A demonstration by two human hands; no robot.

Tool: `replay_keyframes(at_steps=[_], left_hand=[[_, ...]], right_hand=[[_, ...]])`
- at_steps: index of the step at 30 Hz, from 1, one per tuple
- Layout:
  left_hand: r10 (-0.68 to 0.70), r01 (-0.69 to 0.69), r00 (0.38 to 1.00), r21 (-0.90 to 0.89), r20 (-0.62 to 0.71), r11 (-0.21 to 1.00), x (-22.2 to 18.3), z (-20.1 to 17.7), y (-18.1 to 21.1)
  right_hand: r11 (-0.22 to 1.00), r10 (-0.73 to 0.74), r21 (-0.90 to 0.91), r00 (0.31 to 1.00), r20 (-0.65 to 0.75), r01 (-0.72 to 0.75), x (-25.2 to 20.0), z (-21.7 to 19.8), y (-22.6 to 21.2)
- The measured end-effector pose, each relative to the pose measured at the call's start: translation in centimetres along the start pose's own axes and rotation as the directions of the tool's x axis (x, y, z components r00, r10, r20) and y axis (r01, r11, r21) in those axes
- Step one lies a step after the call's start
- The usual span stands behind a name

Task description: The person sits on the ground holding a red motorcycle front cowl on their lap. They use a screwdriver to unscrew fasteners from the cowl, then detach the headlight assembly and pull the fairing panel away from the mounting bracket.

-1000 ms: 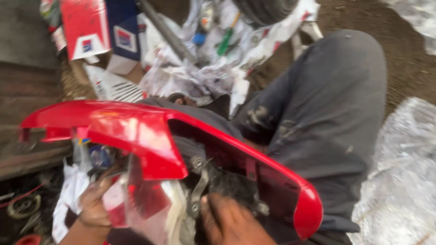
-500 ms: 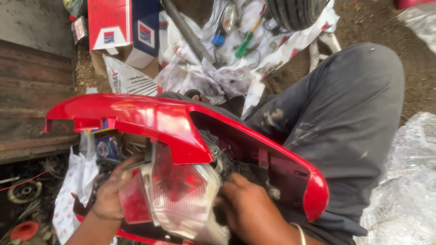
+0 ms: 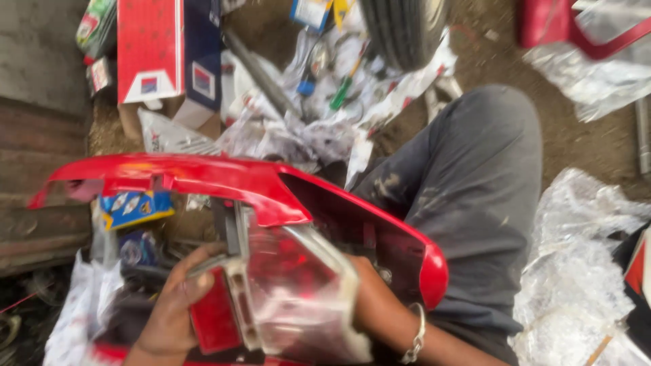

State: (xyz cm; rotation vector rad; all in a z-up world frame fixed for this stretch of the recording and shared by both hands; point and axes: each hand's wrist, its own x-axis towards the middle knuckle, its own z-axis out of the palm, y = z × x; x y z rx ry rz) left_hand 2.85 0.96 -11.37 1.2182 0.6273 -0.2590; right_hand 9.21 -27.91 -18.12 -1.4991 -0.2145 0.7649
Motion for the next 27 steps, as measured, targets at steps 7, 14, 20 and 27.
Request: replay_keyframes(at_steps=[7, 14, 20, 27], left_hand=[[-0.025, 0.033, 0.997, 0.104, -0.077, 0.994, -1.7, 7.0, 3.5], [-0.063, 0.082, 0.986, 0.124, -0.154, 0.989, -2.3, 8.0, 4.1], [-0.064, 0.087, 0.983, 0.129, -0.17, 0.988, -2.4, 9.5, 4.4], [0.008, 0.043, 0.979, 0.244, -0.203, 0.969, -2.0, 8.9, 4.4]], right_hand=[[0.608, 0.179, 0.725, 0.945, 0.274, -0.325, -1.3, -3.0, -3.0], [0.893, 0.188, 0.443, 0.961, -0.203, -0.082, -6.5, -7.6, -4.1], [0.954, -0.143, -0.298, 0.894, -0.424, 0.011, -4.1, -10.7, -1.6], [0.976, 0.037, 0.214, 0.999, 0.009, -0.038, -4.0, -11.5, -1.5]])
